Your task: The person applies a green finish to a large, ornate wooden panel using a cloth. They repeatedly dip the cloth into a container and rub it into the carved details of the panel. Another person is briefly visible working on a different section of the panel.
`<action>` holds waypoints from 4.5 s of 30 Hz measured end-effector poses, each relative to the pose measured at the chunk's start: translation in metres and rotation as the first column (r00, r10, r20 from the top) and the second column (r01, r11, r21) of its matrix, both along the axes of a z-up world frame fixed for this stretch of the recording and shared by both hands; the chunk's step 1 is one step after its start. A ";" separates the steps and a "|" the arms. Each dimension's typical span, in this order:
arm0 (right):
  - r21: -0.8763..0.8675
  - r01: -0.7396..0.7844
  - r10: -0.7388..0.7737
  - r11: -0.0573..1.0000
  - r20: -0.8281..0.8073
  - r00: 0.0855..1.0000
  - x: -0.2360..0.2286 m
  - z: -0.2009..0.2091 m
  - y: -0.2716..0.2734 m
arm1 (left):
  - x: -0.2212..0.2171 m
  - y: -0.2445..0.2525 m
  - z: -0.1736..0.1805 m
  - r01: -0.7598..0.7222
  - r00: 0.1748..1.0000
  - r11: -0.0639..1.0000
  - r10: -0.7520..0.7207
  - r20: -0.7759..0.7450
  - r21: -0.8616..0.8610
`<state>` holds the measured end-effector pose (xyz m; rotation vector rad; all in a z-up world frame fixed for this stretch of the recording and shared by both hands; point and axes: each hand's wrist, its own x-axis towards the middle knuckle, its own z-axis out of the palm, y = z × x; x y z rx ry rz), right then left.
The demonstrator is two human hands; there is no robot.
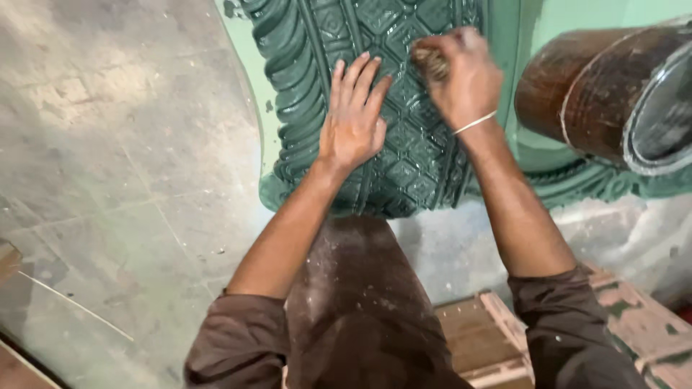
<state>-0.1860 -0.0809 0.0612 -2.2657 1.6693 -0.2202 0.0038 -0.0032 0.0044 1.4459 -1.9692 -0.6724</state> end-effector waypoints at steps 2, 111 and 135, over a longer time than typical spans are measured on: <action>-0.151 0.007 -0.009 0.988 -0.018 1.000 -0.003 0.002 -0.004 | 0.000 0.000 0.004 -0.031 0.998 0.998 0.034 -0.062 0.046; -0.131 0.208 -0.219 0.969 -0.078 0.972 0.006 -0.018 -0.077 | 0.070 -0.181 -0.007 0.056 0.987 0.989 -0.034 0.157 -0.137; 0.137 0.227 -0.231 0.964 0.015 0.973 0.034 -0.002 -0.060 | 0.071 -0.184 -0.014 0.027 0.998 0.991 -0.021 0.051 -0.133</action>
